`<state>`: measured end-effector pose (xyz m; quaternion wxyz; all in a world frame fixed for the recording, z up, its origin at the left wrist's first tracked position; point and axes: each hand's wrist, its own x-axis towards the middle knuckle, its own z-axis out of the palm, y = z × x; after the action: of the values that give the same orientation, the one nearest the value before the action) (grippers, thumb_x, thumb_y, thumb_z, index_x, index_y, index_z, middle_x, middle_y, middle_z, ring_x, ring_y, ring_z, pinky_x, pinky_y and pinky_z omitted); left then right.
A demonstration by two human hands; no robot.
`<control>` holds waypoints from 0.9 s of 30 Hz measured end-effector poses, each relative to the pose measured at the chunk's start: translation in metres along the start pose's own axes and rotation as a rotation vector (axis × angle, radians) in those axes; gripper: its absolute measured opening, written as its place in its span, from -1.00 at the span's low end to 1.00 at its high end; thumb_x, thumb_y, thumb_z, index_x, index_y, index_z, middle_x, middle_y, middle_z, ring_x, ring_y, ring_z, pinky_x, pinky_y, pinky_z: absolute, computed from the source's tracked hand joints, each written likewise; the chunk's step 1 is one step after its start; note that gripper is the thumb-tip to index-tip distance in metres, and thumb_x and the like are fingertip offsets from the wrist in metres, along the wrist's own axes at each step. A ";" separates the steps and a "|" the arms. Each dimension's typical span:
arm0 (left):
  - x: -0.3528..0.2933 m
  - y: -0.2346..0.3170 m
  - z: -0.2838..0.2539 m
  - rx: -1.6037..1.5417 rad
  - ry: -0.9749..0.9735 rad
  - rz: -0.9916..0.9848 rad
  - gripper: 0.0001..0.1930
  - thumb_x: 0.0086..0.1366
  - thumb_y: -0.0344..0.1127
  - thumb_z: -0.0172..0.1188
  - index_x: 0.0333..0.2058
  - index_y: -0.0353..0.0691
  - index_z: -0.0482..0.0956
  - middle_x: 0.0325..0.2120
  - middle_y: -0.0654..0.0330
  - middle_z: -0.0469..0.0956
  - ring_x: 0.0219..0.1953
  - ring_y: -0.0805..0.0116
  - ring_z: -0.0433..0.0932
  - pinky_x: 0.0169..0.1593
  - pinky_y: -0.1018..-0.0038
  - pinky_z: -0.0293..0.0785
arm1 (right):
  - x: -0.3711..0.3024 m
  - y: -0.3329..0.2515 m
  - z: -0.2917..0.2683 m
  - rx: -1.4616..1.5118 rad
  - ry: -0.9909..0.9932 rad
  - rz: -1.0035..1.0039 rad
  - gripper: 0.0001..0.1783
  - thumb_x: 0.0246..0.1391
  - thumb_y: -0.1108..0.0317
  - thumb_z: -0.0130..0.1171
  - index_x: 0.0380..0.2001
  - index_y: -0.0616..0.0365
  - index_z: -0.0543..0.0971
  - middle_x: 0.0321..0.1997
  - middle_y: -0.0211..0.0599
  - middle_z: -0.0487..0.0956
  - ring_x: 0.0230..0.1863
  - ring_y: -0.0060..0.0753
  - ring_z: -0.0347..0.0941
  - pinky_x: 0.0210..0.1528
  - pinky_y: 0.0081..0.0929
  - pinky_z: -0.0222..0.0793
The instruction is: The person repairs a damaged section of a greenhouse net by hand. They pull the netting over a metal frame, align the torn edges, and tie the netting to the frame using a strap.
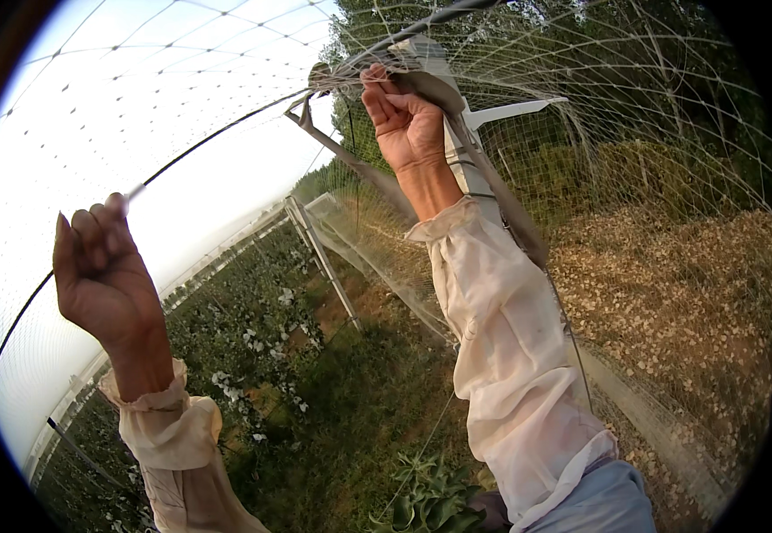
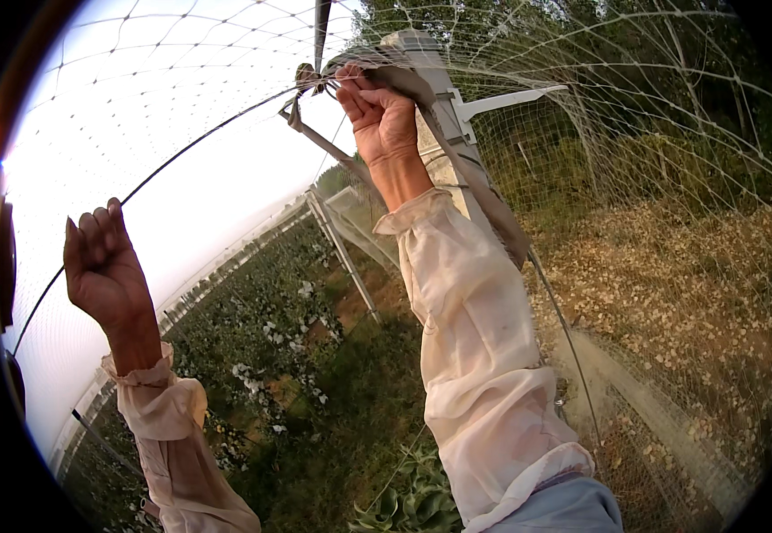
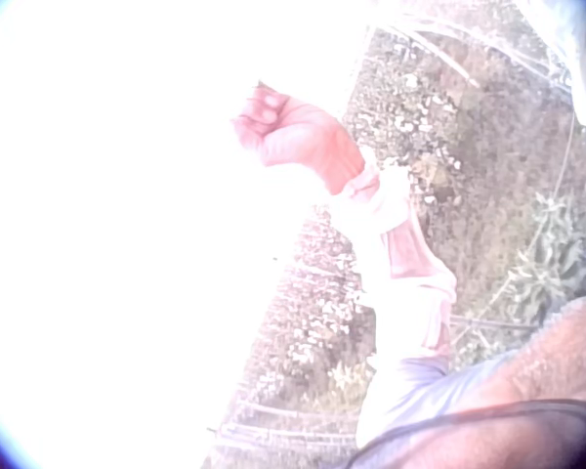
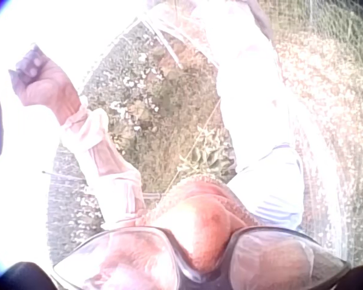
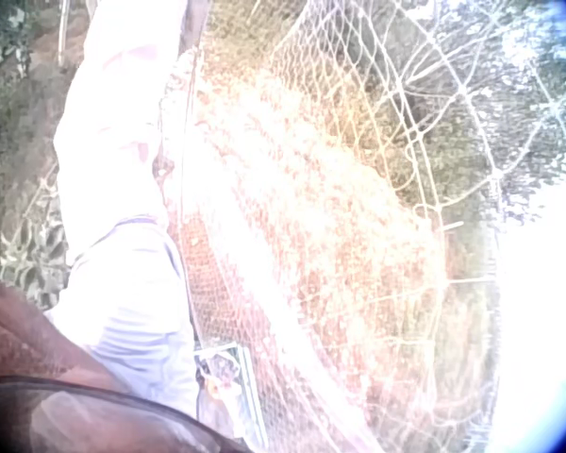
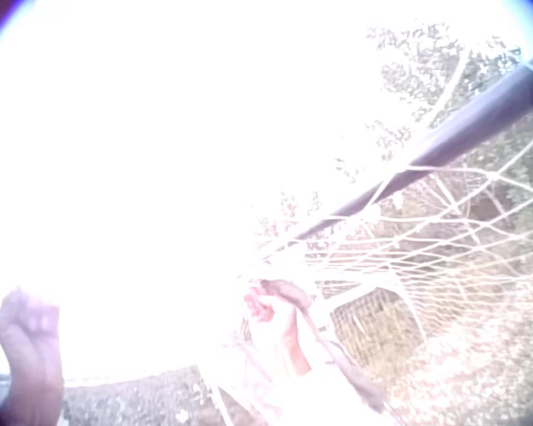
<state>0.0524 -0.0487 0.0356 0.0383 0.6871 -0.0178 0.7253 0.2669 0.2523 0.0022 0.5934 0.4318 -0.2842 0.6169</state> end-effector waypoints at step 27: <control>-0.003 -0.001 0.003 -0.009 0.006 0.024 -0.55 0.48 -0.34 -0.04 -0.62 -0.10 0.05 -0.66 0.33 -0.02 -0.53 0.41 0.04 0.12 0.25 0.36 | -0.055 0.193 0.032 -1.639 0.122 0.718 -0.77 0.11 0.41 0.11 -0.45 0.41 0.62 -0.60 -0.13 0.65 -0.67 -0.33 0.61 -0.55 -0.45 0.57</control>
<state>0.0558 -0.0478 0.0330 0.0326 0.6845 -0.0293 0.7276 0.0801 0.1716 0.0008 0.5009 -0.2759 -0.7214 0.3906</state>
